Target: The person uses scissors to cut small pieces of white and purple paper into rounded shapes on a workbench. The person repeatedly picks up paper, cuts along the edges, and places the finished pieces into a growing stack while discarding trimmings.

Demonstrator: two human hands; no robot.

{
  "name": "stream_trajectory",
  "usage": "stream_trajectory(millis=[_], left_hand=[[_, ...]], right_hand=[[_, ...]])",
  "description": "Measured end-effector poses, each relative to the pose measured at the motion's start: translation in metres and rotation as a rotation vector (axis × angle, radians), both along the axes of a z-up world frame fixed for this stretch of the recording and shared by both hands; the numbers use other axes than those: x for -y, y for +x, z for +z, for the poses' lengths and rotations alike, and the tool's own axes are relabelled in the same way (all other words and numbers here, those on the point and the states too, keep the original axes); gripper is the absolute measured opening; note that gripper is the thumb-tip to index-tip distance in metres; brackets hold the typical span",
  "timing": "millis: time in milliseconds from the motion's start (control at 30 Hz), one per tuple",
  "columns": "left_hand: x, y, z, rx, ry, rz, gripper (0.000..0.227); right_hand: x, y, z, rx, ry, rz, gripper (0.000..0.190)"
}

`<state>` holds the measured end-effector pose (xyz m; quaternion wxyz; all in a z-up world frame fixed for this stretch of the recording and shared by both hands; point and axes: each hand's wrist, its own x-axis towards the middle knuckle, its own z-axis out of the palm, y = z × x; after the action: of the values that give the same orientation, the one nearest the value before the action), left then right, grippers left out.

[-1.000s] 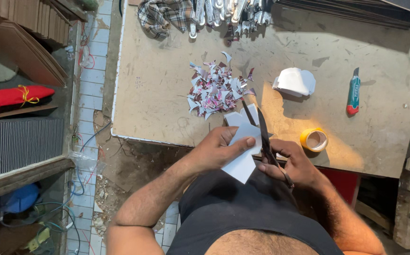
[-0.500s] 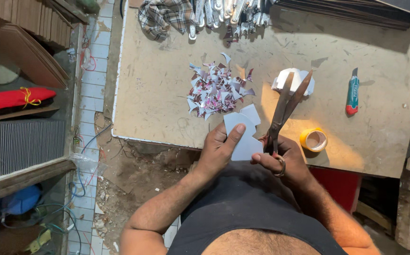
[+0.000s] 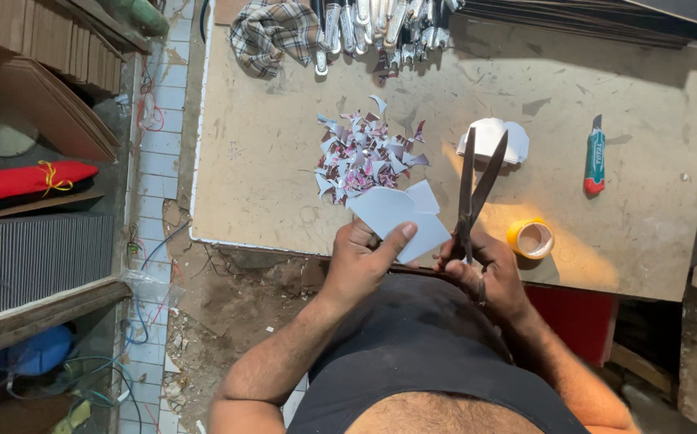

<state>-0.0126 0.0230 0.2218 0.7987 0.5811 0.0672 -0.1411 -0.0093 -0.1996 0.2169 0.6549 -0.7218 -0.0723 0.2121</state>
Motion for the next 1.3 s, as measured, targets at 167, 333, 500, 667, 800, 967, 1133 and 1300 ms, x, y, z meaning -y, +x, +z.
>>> stream_trajectory(millis=[167, 333, 500, 667, 800, 967, 1133, 1300], left_hand=[[0.012, 0.011, 0.008, 0.043, -0.1, 0.239, 0.024], [0.024, 0.011, 0.013, 0.057, -0.102, 0.253, 0.024], [0.025, 0.011, 0.015, 0.022, -0.109, 0.217, 0.026], [0.023, 0.013, 0.016, 0.051, -0.059, 0.213, 0.027], [0.018, 0.013, 0.014, 0.024, -0.095, 0.193, 0.029], [0.01, 0.015, 0.009, 0.061, 0.021, 0.027, 0.028], [-0.003, 0.02, 0.009, -0.018, -0.027, -0.051, 0.029], [-0.012, 0.025, 0.008, -0.151, -0.054, -0.105, 0.029]], right_hand=[[-0.007, -0.005, -0.001, 0.327, -0.157, 0.13, 0.064], [-0.016, -0.006, 0.002, 0.505, -0.252, 0.118, 0.07], [-0.013, -0.008, -0.003, 0.449, -0.212, 0.097, 0.06], [-0.003, -0.018, -0.019, 0.092, -0.171, 0.072, 0.031], [0.006, -0.017, -0.024, 0.05, -0.163, 0.103, 0.023], [0.012, -0.004, -0.011, 0.076, -0.111, 0.196, 0.028], [0.013, -0.004, -0.005, -0.116, -0.024, 0.175, 0.034], [0.019, 0.0, -0.017, -0.13, -0.152, 0.235, 0.027]])
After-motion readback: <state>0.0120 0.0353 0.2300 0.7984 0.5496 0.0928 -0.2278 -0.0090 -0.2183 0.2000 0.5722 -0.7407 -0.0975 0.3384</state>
